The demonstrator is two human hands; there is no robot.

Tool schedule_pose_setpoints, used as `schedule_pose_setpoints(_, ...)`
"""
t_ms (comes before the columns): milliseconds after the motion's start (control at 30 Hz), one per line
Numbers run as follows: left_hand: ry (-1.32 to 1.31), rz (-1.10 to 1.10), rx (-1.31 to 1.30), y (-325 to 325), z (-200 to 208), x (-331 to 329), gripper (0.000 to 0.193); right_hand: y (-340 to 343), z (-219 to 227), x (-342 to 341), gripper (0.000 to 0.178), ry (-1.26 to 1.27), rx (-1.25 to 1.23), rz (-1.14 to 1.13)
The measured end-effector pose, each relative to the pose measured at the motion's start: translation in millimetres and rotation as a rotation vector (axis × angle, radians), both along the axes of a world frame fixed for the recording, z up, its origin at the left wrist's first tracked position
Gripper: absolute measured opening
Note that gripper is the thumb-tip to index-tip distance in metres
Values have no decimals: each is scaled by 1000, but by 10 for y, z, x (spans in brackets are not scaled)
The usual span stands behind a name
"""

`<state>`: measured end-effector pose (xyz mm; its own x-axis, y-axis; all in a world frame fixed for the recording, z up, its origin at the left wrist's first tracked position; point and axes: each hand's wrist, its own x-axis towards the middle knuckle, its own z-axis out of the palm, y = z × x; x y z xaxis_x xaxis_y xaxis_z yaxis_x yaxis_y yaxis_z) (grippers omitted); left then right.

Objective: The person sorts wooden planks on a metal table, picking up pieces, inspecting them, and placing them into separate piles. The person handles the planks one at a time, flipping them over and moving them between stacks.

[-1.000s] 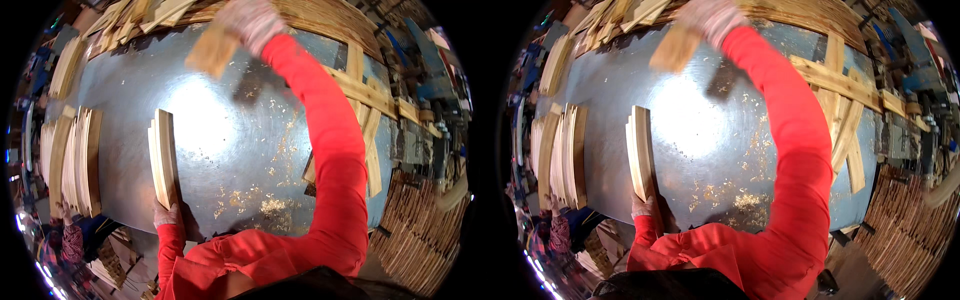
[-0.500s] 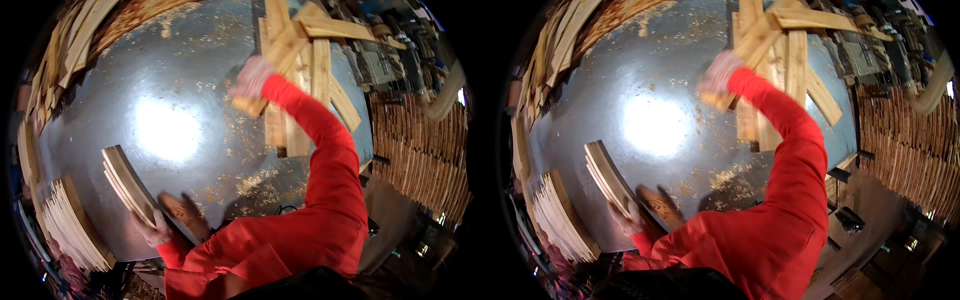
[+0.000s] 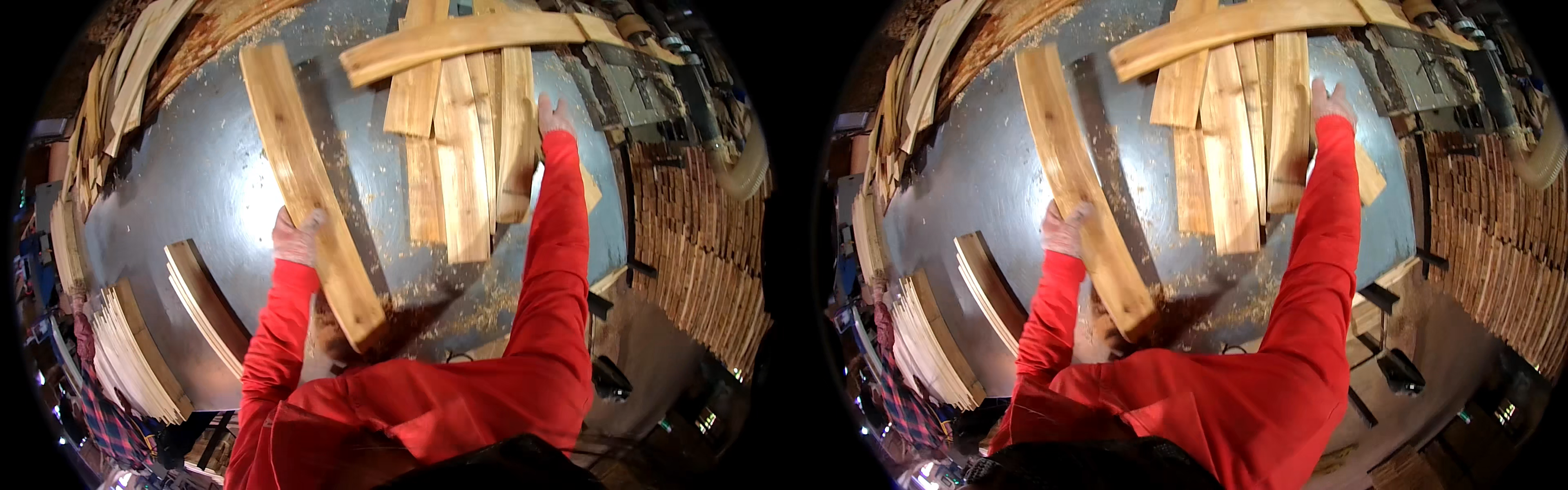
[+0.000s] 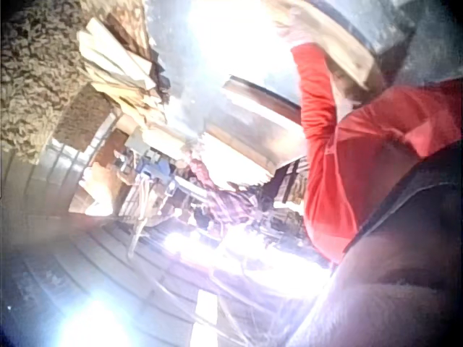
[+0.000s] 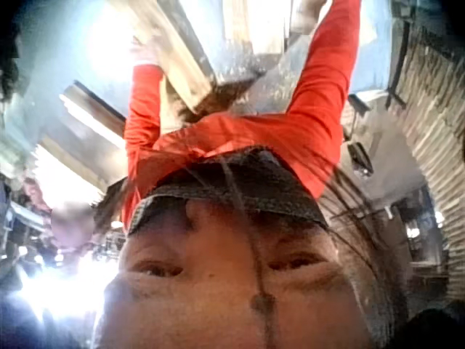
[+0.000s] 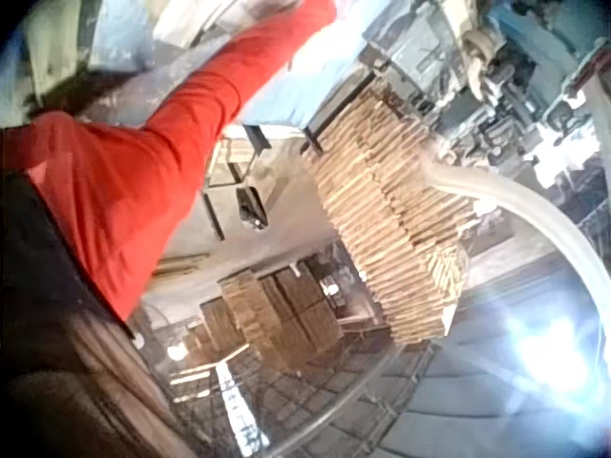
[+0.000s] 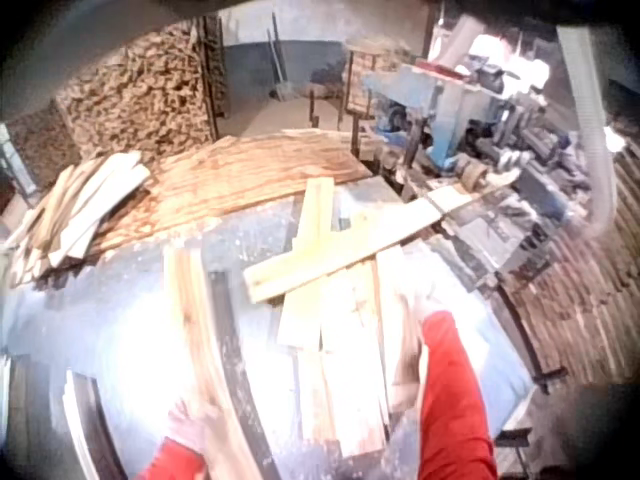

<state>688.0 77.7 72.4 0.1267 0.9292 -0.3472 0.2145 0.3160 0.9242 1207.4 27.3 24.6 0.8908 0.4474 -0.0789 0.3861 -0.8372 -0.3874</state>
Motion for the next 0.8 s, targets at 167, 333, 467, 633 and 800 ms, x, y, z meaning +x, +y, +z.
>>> schedule_pose_setpoints(167,120,-298,240,1661,454,767,46,208,-314,-164,84,-72,-34,324)
schedule_pose_setpoints(333,753,-814,499,2459,510,2027,62,293,-96,-305,85,-39,-53,396)
schedule_pose_setpoints(467,648,-845,315,2101,-70,2220,64,321,-142,-441,90,-77,-91,397)
schedule_pose_setpoints(633,514,-438,28,1255,-356,1505,65,307,-54,-1002,95,59,-135,501)
schedule_pose_setpoints(800,247,-103,-198,122,-250,277,60,25,200,-1979,93,81,-186,748)
